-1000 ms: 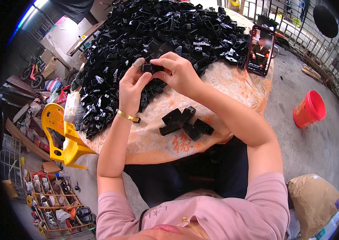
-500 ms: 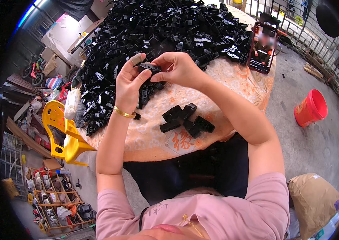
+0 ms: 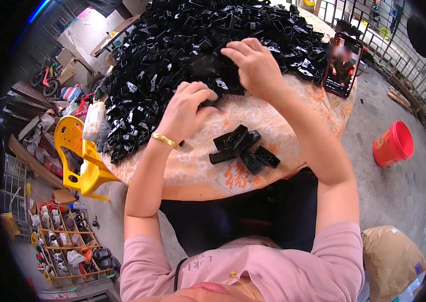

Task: The person takes plastic parts from a pile on the table, snaps the pieces together by hand, and places the assembled components into a stack on the table.

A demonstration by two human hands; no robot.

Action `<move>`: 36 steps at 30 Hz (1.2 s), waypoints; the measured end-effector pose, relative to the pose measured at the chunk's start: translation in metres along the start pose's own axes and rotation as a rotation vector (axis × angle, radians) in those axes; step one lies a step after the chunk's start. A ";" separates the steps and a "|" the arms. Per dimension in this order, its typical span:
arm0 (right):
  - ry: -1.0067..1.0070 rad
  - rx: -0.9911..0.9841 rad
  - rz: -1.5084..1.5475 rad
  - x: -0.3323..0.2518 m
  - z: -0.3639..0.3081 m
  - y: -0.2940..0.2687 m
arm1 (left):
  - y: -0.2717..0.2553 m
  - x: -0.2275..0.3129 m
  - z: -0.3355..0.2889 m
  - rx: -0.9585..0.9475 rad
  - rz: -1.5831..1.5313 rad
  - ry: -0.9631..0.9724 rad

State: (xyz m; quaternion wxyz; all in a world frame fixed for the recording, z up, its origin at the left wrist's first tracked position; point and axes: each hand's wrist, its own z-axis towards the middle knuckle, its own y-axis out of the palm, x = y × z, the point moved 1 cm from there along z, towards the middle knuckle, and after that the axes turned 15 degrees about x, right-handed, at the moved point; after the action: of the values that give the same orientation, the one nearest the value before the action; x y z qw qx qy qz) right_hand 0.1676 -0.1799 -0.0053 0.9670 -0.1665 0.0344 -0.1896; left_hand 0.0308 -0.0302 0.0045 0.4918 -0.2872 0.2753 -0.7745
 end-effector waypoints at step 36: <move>0.765 -0.023 0.938 -0.039 -0.010 0.012 | 0.013 -0.022 0.004 0.257 -1.330 -1.094</move>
State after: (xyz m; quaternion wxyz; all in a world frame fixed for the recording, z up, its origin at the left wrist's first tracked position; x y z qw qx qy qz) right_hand 0.1346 -0.1582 -0.0188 0.8647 -0.0643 0.4513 0.2109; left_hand 0.0490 -0.0151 -0.0059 0.0292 -0.6627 -0.3141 -0.6792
